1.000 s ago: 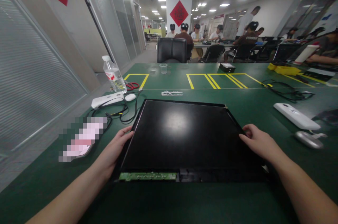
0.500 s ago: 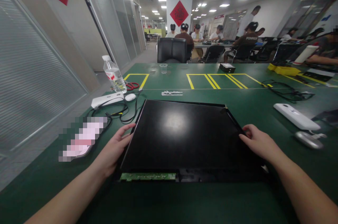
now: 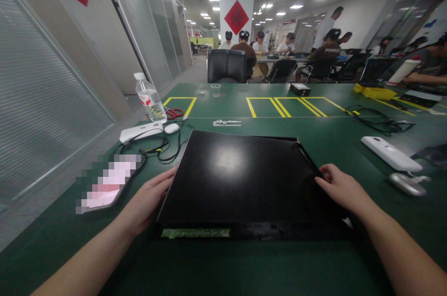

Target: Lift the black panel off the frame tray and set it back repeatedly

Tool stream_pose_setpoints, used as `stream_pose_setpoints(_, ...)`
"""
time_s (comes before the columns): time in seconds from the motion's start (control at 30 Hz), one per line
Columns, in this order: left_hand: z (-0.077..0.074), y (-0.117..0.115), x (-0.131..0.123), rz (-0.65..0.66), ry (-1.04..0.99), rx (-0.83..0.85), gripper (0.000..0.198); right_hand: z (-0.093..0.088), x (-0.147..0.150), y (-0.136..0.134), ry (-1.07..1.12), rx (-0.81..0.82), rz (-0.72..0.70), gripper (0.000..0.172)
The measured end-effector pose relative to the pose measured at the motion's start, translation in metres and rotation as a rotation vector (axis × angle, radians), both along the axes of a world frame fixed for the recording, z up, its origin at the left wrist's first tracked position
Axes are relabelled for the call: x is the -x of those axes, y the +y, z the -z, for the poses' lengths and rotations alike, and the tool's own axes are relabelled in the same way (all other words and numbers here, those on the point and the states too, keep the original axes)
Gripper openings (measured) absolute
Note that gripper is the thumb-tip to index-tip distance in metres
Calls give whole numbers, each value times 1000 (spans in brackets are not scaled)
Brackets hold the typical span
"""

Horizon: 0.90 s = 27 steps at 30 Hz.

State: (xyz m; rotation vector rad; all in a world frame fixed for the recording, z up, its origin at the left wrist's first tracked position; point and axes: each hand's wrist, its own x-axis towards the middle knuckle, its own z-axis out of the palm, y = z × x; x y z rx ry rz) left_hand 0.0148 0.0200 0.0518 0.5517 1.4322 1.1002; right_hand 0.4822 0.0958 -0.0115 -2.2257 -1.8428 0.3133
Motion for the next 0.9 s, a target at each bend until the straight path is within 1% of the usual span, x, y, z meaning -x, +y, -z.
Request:
stream_pose_setpoints(0.17, -3, -1, -1, 13, -1, 2, 52, -2, 2, -1, 14, -6, 8, 37)
stream_pose_setpoints(0.33, -5, 0, 1, -4, -4, -23, 48, -2, 2, 0, 14, 7, 8, 38)
stream_pose_setpoints(0.5, -4, -3, 2, 48, -85, -181, 45, 0, 0, 1, 20, -9, 13, 37)
stream_pose_setpoints(0.7, -7, -13, 1, 100, -7, -317, 67, -1, 0, -1, 53, -16, 1, 42)
stream_pose_setpoints(0.83, -9, -16, -1, 147, -30, -348, 70, -7, 1, -4, 106, -9, -27, 52)
stream_pose_setpoints(0.9, -9, -16, -1, 162, -49, -352, 70, -9, 1, -5, 129, -19, -27, 54)
